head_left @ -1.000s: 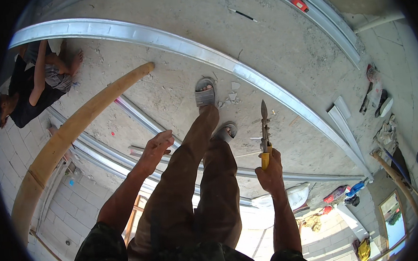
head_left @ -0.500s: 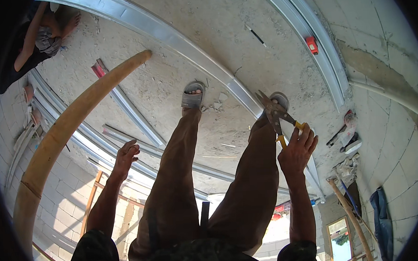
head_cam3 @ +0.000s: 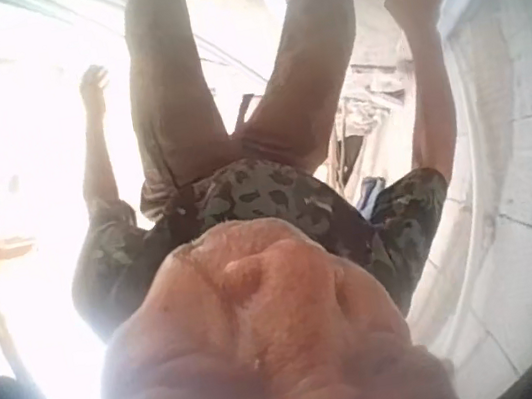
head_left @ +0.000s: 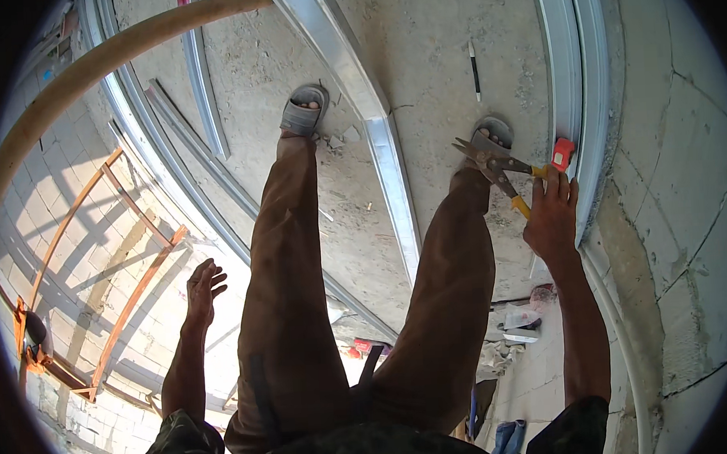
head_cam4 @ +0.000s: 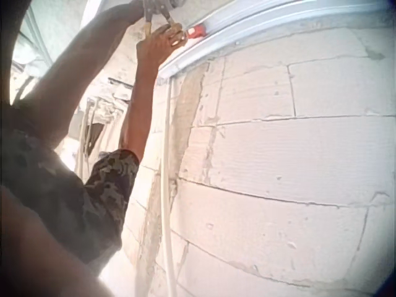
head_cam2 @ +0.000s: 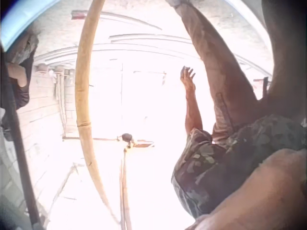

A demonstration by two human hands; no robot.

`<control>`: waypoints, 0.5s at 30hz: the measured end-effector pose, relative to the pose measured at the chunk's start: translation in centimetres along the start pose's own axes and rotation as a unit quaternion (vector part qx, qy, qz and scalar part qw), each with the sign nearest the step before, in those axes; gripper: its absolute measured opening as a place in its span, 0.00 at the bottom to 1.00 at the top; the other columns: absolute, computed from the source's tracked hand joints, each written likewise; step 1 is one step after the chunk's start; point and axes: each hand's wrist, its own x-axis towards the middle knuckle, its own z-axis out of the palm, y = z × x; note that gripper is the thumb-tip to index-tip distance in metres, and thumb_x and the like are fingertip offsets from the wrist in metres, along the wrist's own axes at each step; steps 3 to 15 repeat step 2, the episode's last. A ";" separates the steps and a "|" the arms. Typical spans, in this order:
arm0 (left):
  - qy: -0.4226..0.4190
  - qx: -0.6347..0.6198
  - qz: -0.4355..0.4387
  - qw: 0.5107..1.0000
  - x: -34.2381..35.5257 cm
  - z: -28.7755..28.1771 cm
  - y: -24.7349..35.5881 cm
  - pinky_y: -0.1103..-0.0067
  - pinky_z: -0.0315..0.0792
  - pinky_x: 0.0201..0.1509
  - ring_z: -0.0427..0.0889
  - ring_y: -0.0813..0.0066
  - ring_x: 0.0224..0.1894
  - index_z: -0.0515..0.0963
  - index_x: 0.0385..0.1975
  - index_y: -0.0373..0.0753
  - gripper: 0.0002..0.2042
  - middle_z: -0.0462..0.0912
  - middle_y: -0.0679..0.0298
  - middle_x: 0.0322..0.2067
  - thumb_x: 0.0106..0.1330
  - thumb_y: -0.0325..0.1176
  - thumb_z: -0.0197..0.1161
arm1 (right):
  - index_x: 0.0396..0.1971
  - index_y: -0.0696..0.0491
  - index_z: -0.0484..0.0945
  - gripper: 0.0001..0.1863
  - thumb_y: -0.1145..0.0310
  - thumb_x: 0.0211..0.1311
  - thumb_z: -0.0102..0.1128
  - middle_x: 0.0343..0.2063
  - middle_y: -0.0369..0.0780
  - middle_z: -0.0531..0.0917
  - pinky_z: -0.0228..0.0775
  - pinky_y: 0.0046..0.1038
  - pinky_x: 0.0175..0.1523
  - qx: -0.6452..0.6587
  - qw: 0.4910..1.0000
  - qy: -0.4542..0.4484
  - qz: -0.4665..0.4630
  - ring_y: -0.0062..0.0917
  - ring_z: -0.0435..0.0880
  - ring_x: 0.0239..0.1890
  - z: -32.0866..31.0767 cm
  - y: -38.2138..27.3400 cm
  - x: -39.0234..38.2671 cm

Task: The person measures and marks a long metal track using a tape measure and a marker before cutting into the side of it with shears.

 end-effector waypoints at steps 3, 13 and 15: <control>0.019 -0.022 -0.035 0.999 -2.8 2.3 -3.3 0.68 0.76 0.47 0.80 0.60 0.48 0.67 0.61 0.32 0.29 0.78 0.50 0.48 0.67 0.47 0.60 | 0.54 0.65 0.69 0.31 0.73 0.45 0.62 0.60 0.54 0.62 0.42 0.53 0.71 -0.003 0.999 -0.036 -0.027 0.48 0.59 0.65 -0.2 2.0 0.2; 0.019 -0.022 -0.035 0.999 -2.8 2.3 -3.3 0.68 0.76 0.47 0.80 0.60 0.48 0.67 0.61 0.32 0.29 0.78 0.50 0.48 0.67 0.47 0.60 | 0.54 0.65 0.69 0.31 0.73 0.45 0.62 0.60 0.54 0.62 0.42 0.53 0.71 -0.003 0.999 -0.036 -0.027 0.48 0.59 0.65 -0.2 2.0 0.2; 0.019 -0.022 -0.035 0.999 -2.8 2.3 -3.3 0.68 0.76 0.47 0.80 0.60 0.48 0.67 0.61 0.32 0.29 0.78 0.50 0.48 0.67 0.47 0.60 | 0.54 0.65 0.69 0.31 0.73 0.45 0.62 0.60 0.54 0.62 0.42 0.53 0.71 -0.003 0.999 -0.036 -0.027 0.48 0.59 0.65 -0.2 2.0 0.2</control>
